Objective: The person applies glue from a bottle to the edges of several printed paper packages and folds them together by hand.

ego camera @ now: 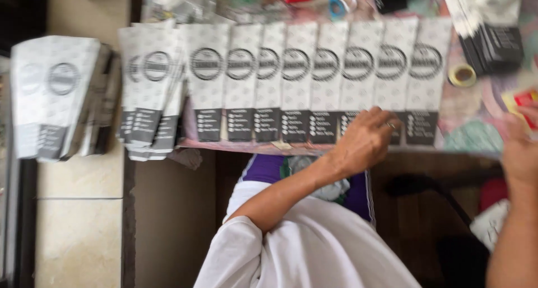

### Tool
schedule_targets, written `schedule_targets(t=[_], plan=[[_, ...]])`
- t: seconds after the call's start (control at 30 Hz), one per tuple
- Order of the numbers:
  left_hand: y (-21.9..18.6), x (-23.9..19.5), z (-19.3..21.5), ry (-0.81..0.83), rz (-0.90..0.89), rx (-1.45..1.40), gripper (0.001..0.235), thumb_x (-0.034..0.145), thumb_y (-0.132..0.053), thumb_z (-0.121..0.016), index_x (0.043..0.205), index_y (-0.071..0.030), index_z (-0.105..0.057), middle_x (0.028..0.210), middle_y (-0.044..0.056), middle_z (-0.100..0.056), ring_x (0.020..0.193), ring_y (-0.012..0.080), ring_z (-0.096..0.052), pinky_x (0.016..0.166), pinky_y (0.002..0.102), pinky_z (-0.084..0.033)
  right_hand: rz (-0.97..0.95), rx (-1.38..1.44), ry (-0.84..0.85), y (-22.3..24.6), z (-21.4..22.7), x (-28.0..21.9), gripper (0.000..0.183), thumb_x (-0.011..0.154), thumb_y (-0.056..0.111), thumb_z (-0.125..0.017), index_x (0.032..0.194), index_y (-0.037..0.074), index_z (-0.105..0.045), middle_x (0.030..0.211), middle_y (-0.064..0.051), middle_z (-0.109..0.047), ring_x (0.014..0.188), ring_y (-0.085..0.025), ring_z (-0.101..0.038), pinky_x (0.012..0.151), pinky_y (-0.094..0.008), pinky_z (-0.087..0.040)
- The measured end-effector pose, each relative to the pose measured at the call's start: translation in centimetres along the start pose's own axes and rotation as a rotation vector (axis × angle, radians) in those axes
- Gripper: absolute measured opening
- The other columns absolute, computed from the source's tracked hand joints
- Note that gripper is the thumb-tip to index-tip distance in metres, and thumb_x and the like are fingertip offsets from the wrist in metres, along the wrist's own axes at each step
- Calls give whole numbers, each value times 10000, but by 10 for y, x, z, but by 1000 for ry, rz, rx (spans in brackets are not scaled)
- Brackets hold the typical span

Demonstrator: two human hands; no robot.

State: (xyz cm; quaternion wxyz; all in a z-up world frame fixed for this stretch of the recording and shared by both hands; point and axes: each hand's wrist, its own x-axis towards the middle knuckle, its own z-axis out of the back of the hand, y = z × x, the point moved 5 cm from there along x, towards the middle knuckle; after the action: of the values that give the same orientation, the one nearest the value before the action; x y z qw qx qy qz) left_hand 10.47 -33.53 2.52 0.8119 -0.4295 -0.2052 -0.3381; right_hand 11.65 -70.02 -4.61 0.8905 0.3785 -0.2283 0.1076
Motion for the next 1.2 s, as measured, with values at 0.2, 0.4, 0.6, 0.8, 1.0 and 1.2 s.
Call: schedule_targets(t=[0.2,0.4,0.6,0.8,1.0,1.2], plan=[[-12,0,-16,15,51,-39,249,956,79,-483,1159,13,-611,1216,168,-594,952,362,-563,820,468,-430,296,-170,14,168,-10,6,149,1079,-206,-852,997,-181,-730,1165,-345,-739,1080,-464,-692,1022,-547,-561],[-18,-8,-56,86,-3,20,295,964,115,-533,1239,51,-616,1416,265,-515,1182,418,-661,1127,503,-460,339,-94,158,179,-25,3,262,930,-218,-874,1155,-183,-746,1275,-302,-701,1177,-430,-697,1070,-477,-597],[-23,-9,-73,190,-65,209,355,938,44,-555,1289,81,-588,1321,188,-630,1412,343,-448,1261,579,-316,374,-32,268,194,-46,10,236,1005,-138,-727,1236,-176,-692,1335,-274,-658,1231,-391,-659,1126,-452,-533],[-10,-26,-95,193,-113,277,348,861,-67,-636,1187,-119,-747,1281,90,-673,1386,354,-484,1275,607,-333,409,-79,217,198,-47,3,157,984,-130,-748,1137,-129,-716,1286,-244,-711,1193,-356,-697,1131,-419,-538],[-2,-31,-109,175,-71,204,281,798,60,-687,1069,42,-760,1299,291,-652,1361,325,-555,1331,571,-257,397,-20,206,204,-44,1,126,935,-197,-775,1047,-176,-721,1247,-294,-713,1155,-382,-714,1116,-423,-564],[-3,-35,-112,212,-77,245,326,798,16,-687,1114,80,-734,1387,308,-575,1412,296,-490,1347,557,-226,355,1,228,190,-46,-5,117,924,-233,-774,1023,-180,-739,1273,-290,-713,1170,-361,-712,1088,-393,-576]])
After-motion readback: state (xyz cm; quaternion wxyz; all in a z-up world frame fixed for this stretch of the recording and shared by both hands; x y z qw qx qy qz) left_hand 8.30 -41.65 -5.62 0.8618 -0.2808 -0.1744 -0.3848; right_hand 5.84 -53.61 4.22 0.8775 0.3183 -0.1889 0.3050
